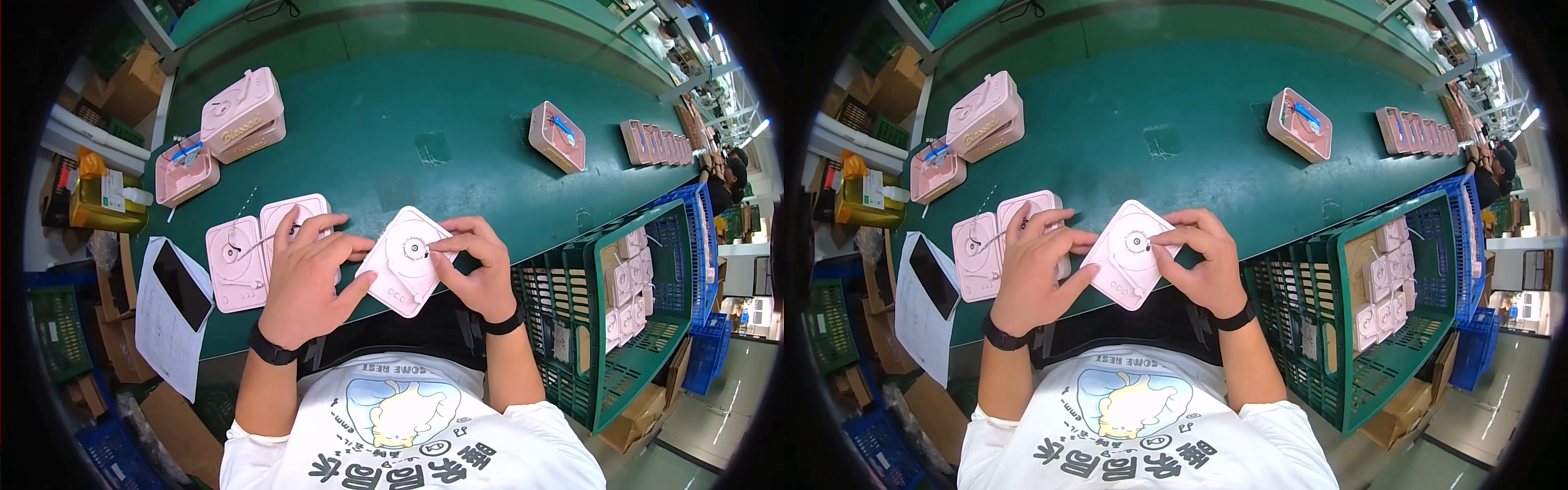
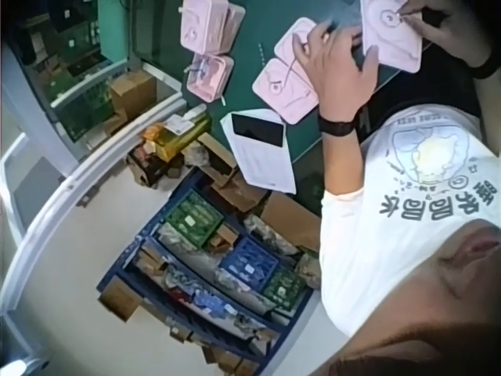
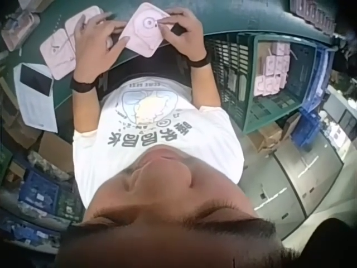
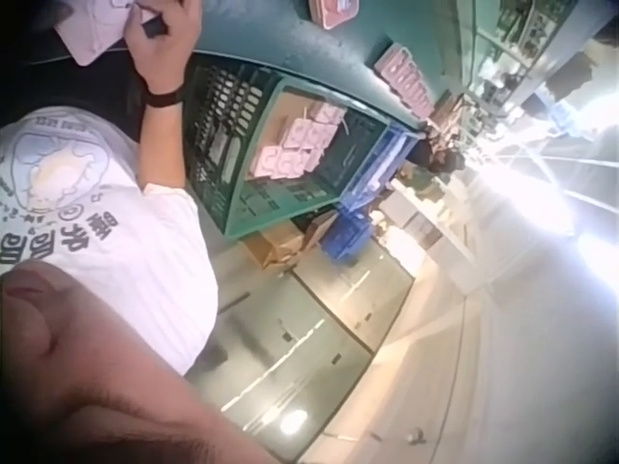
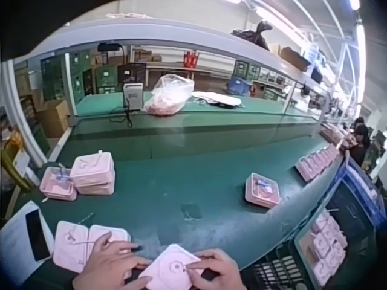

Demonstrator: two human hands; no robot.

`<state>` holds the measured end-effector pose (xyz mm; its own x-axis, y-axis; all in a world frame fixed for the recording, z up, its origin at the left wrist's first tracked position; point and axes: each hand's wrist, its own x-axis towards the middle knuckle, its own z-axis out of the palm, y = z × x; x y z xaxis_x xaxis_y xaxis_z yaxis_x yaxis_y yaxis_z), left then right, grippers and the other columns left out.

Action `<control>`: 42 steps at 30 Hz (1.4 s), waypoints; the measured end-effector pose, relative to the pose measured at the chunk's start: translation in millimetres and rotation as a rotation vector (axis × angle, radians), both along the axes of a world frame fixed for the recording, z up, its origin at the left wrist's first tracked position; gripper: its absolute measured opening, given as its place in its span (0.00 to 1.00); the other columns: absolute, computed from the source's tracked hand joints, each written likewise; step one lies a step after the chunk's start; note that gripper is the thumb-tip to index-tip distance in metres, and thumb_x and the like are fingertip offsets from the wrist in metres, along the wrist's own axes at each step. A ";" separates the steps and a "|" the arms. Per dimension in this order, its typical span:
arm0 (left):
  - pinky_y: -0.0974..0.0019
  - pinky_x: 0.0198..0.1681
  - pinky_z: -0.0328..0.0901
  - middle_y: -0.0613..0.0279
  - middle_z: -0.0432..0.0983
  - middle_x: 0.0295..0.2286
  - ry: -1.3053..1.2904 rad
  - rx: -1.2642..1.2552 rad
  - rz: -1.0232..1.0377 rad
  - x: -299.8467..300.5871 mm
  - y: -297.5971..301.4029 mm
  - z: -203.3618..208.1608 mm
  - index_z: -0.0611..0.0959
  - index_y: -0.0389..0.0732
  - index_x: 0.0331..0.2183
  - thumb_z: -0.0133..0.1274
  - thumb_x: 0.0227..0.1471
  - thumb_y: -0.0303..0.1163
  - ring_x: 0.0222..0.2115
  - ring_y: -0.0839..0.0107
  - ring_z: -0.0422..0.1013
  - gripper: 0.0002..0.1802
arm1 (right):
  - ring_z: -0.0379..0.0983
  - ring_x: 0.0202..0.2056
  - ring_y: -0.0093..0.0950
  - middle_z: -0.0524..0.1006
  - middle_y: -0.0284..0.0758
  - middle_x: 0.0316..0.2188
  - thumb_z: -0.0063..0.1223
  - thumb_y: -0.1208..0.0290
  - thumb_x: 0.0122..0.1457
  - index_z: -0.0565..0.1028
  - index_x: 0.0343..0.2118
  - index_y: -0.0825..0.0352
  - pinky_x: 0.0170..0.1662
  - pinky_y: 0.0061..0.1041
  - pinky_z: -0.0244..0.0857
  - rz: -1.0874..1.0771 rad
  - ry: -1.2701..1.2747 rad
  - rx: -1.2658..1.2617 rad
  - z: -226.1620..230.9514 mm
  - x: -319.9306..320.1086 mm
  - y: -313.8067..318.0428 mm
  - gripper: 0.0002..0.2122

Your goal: The person assembles a pink electronic device by inserting a white component and threading a wire through it before placing the unit into a green crate.

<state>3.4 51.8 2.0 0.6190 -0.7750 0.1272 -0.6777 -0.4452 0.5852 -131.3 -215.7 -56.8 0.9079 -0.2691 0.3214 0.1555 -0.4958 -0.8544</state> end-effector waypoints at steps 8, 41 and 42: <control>0.29 0.79 0.45 0.68 0.93 0.40 -0.007 0.002 -0.003 -1.2 1.5 -1.5 0.91 0.47 0.50 0.70 0.63 0.40 0.67 0.55 0.74 0.16 | 0.85 0.49 0.32 0.87 0.41 0.51 0.76 0.80 0.59 0.92 0.44 0.64 0.54 0.30 0.79 0.000 -0.005 0.007 -0.9 -2.1 1.5 0.11; 0.48 0.59 0.79 0.50 0.82 0.62 -0.009 -0.383 0.239 -44.2 -73.6 -40.1 0.85 0.39 0.62 0.74 0.54 0.33 0.57 0.45 0.82 0.35 | 0.87 0.46 0.35 0.87 0.41 0.54 0.79 0.79 0.57 0.94 0.42 0.65 0.49 0.31 0.83 0.146 0.174 -0.199 48.0 6.9 -11.7 0.10; 0.48 0.59 0.79 0.50 0.82 0.62 -0.008 -0.383 0.243 -44.4 -73.9 -40.0 0.85 0.39 0.62 0.74 0.54 0.33 0.57 0.45 0.82 0.35 | 0.87 0.46 0.35 0.87 0.41 0.54 0.79 0.79 0.57 0.94 0.42 0.65 0.49 0.31 0.83 0.150 0.175 -0.200 47.2 7.9 -13.5 0.10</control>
<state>-41.0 -22.1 -38.0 0.7749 -0.5035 0.3821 -0.5855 -0.3438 0.7341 -123.4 -229.1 -9.6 0.9790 -0.0751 0.1896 0.0986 -0.6395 -0.7624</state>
